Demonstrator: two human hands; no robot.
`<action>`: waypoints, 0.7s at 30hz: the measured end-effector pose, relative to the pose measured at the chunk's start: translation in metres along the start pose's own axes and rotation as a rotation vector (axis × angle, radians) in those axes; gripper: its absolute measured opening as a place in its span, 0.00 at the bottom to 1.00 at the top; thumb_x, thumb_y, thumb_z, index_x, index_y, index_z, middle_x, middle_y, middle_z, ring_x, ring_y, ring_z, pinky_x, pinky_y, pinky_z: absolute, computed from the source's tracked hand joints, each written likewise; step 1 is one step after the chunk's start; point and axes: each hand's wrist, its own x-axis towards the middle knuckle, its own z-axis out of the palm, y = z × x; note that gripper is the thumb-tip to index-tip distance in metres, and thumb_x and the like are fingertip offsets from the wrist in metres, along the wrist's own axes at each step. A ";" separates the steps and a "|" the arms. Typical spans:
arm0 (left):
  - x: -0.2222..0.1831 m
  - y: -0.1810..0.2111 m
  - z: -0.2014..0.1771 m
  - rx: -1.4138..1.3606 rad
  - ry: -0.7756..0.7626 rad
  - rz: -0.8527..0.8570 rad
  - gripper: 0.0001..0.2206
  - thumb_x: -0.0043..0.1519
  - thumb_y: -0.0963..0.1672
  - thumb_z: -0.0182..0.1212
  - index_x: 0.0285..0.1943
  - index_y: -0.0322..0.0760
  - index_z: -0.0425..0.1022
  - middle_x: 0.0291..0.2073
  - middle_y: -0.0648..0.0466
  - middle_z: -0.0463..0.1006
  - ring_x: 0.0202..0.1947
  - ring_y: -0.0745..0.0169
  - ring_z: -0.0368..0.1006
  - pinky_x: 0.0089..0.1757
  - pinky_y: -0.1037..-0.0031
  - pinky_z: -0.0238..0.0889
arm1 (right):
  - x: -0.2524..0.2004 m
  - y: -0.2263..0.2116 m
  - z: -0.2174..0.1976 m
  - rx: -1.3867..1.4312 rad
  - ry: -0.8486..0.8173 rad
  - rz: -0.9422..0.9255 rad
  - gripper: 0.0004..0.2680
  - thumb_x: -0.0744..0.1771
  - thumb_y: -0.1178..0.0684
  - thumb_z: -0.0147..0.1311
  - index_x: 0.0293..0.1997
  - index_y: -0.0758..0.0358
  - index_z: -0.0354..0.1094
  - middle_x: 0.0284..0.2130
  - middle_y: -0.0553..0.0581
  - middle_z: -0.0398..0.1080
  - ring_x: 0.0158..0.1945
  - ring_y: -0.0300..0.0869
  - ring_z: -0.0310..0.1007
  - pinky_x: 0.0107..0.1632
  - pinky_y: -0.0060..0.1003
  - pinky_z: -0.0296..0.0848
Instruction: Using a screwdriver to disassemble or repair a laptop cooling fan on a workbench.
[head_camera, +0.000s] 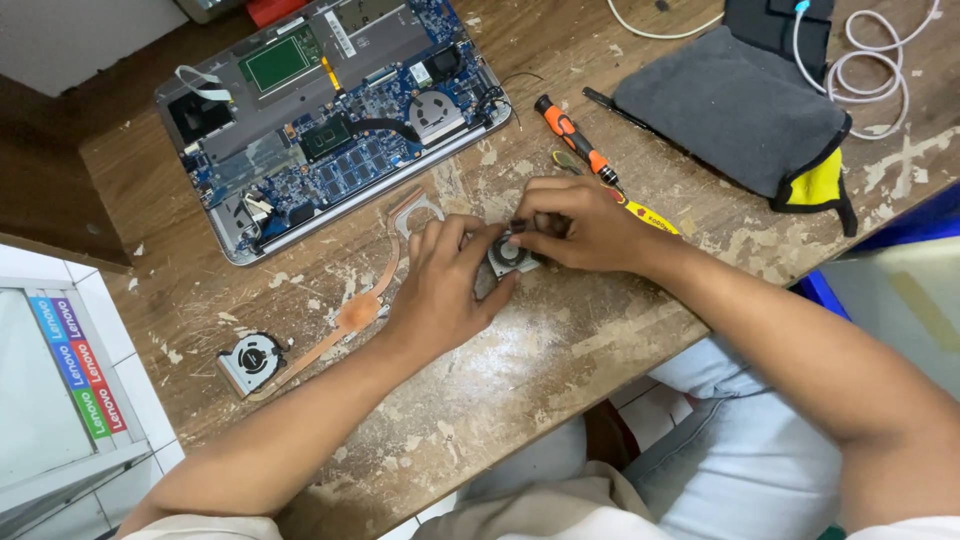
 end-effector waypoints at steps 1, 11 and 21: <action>0.000 0.000 0.001 -0.002 0.000 0.002 0.23 0.65 0.49 0.72 0.64 0.30 0.79 0.50 0.48 0.71 0.47 0.50 0.67 0.48 0.61 0.55 | -0.001 0.000 -0.001 -0.002 0.001 0.002 0.06 0.67 0.61 0.69 0.36 0.61 0.73 0.22 0.54 0.66 0.25 0.50 0.71 0.37 0.42 0.71; 0.000 0.000 0.001 -0.007 0.016 0.009 0.22 0.64 0.48 0.73 0.62 0.30 0.79 0.49 0.50 0.70 0.46 0.52 0.66 0.49 0.61 0.55 | -0.003 -0.005 -0.002 0.026 -0.066 0.022 0.04 0.67 0.60 0.69 0.37 0.61 0.75 0.21 0.53 0.66 0.26 0.48 0.73 0.39 0.42 0.72; -0.002 -0.002 0.002 -0.012 0.019 0.019 0.22 0.64 0.48 0.73 0.62 0.31 0.79 0.50 0.50 0.69 0.47 0.51 0.67 0.48 0.61 0.55 | -0.002 -0.010 -0.006 0.030 -0.105 0.056 0.05 0.67 0.59 0.70 0.37 0.61 0.75 0.20 0.55 0.66 0.27 0.54 0.73 0.39 0.47 0.74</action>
